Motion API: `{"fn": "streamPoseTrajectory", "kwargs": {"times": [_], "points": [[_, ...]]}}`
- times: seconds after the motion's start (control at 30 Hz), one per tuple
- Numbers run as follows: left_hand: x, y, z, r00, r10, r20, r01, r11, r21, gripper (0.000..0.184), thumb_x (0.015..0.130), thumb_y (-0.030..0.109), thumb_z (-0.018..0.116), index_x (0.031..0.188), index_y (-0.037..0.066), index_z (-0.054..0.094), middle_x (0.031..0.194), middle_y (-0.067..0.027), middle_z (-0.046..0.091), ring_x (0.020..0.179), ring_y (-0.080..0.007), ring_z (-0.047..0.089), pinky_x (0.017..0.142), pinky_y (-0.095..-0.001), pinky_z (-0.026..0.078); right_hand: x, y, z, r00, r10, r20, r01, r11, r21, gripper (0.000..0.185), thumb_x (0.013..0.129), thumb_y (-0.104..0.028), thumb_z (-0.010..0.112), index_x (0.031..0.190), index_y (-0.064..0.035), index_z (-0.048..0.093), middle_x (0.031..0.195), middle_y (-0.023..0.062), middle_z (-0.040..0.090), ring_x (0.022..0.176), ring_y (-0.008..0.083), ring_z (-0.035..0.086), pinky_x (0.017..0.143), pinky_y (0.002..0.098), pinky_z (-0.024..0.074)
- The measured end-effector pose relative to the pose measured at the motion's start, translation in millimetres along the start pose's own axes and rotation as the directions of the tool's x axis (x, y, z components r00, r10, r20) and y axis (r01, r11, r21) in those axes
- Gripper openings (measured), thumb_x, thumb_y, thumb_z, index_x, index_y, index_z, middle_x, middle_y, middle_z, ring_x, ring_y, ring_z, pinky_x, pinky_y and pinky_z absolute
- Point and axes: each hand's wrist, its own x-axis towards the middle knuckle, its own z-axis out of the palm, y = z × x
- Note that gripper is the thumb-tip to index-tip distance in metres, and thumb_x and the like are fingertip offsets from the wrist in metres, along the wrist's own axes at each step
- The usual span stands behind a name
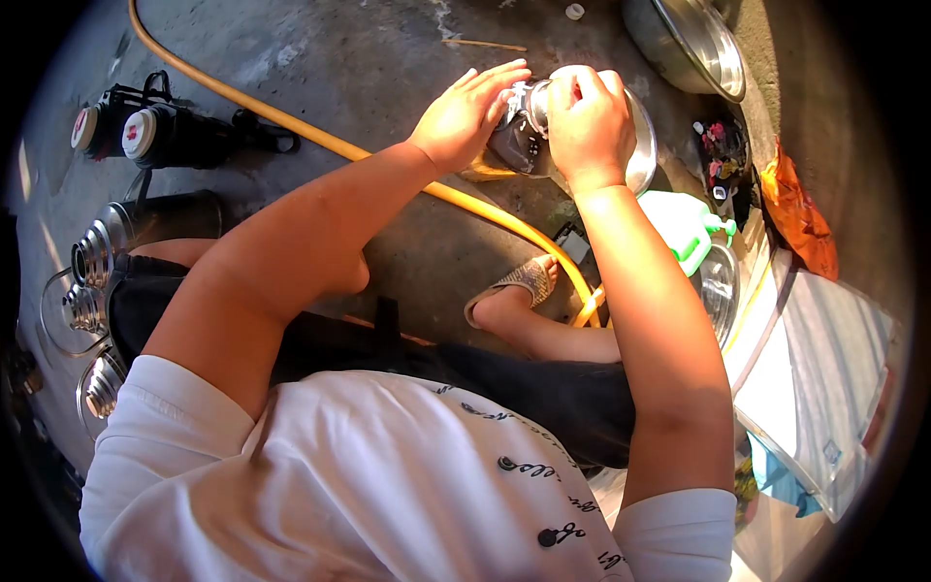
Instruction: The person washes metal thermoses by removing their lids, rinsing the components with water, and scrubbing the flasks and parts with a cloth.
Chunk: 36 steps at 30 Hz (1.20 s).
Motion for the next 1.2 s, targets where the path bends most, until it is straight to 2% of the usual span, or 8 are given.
{"fn": "streamPoseTrajectory", "kwargs": {"times": [0.2, 0.37, 0.43, 0.5, 0.57, 0.63, 0.77, 1.2], "points": [[69, -26, 3, 0.846, -0.186, 0.499, 0.223, 0.975, -0.014, 0.044, 0.103, 0.037, 0.039, 0.122, 0.004, 0.06, 0.117, -0.0216, 0.064, 0.108, -0.0403, 0.058, 0.097, -0.0418, 0.044, -2, -2, 1, 0.999, -0.037, -0.035, 0.038, 0.999, 0.012, 0.016, 0.089, -0.025, 0.059, 0.085, -0.0139, 0.07, 0.088, 0.0103, 0.063, 0.08, 0.0312, 0.063, 0.07, 0.0416, 0.0507], [108, -40, 32, 0.722, 0.011, 0.692, -0.152, 0.978, 0.144, 0.04, 0.103, 0.032, 0.039, 0.115, 0.002, 0.063, 0.113, -0.0208, 0.065, 0.108, -0.0386, 0.059, 0.095, -0.0436, 0.044, 1, -5, -3, 1.0, -0.012, -0.015, 0.011, 0.999, -0.044, 0.021, 0.092, -0.024, 0.053, 0.09, -0.0124, 0.07, 0.088, 0.0109, 0.064, 0.081, 0.0314, 0.063, 0.072, 0.039, 0.0505], [99, -31, 22, 0.8, 0.122, 0.587, -0.264, 0.951, 0.161, 0.04, 0.102, 0.032, 0.04, 0.116, 0.003, 0.064, 0.116, -0.0186, 0.065, 0.108, -0.0367, 0.06, 0.095, -0.0417, 0.046, 0, -1, 1, 0.999, -0.017, -0.043, 0.016, 1.0, -0.018, 0.018, 0.088, -0.027, 0.058, 0.083, -0.0141, 0.07, 0.085, 0.0104, 0.061, 0.077, 0.0321, 0.062, 0.068, 0.0429, 0.0506], [74, -6, 4, 0.862, -0.205, 0.465, 0.224, 0.974, 0.014, 0.036, 0.1, 0.03, 0.046, 0.123, 0.009, 0.063, 0.125, -0.015, 0.063, 0.115, -0.0339, 0.058, 0.097, -0.0388, 0.045, -1, 1, 2, 0.999, -0.013, -0.034, 0.012, 1.0, -0.021, 0.018, 0.088, -0.027, 0.058, 0.084, -0.0143, 0.07, 0.085, 0.0105, 0.061, 0.077, 0.0324, 0.062, 0.069, 0.043, 0.0506], [41, 6, -4, 0.926, -0.258, 0.277, 0.318, 0.926, -0.202, 0.033, 0.1, 0.026, 0.048, 0.124, 0.01, 0.063, 0.129, -0.0129, 0.061, 0.121, -0.0316, 0.055, 0.104, -0.0389, 0.041, -1, 0, 3, 0.999, -0.002, -0.037, 0.001, 1.0, -0.023, 0.019, 0.089, -0.028, 0.058, 0.085, -0.0144, 0.07, 0.086, 0.0107, 0.062, 0.078, 0.033, 0.062, 0.069, 0.043, 0.0507], [10, 6, 0, 0.999, 0.014, -0.035, -0.017, 0.995, -0.096, 0.031, 0.101, 0.024, 0.048, 0.124, 0.01, 0.063, 0.131, -0.0097, 0.061, 0.127, -0.0282, 0.052, 0.109, -0.039, 0.038, 0, 1, 3, 1.0, -0.01, -0.028, 0.01, 1.0, -0.02, 0.019, 0.089, -0.028, 0.057, 0.085, -0.0146, 0.07, 0.087, 0.0108, 0.063, 0.079, 0.0328, 0.063, 0.069, 0.0423, 0.0507], [-34, 18, -10, 0.988, 0.062, -0.14, -0.056, 0.997, 0.046, 0.03, 0.094, 0.019, 0.058, 0.123, 0.012, 0.063, 0.13, -0.0073, 0.061, 0.127, -0.0254, 0.052, 0.109, -0.0404, 0.039, -3, -2, -2, 0.999, -0.044, 0.029, 0.044, 0.999, -0.003, 0.017, 0.089, -0.026, 0.059, 0.086, -0.0143, 0.07, 0.085, 0.0104, 0.063, 0.079, 0.0316, 0.063, 0.069, 0.0411, 0.0505], [-38, 22, -16, 0.997, -0.025, -0.08, 0.021, 0.999, -0.05, 0.036, 0.093, 0.012, 0.059, 0.129, 0.014, 0.059, 0.134, -0.0064, 0.057, 0.126, -0.0264, 0.052, 0.106, -0.0367, 0.044, 4, 4, 6, 0.995, -0.06, -0.083, 0.064, 0.997, 0.038, 0.014, 0.087, -0.023, 0.061, 0.082, -0.0133, 0.07, 0.081, 0.009, 0.061, 0.074, 0.0299, 0.062, 0.066, 0.0409, 0.0498]]}}
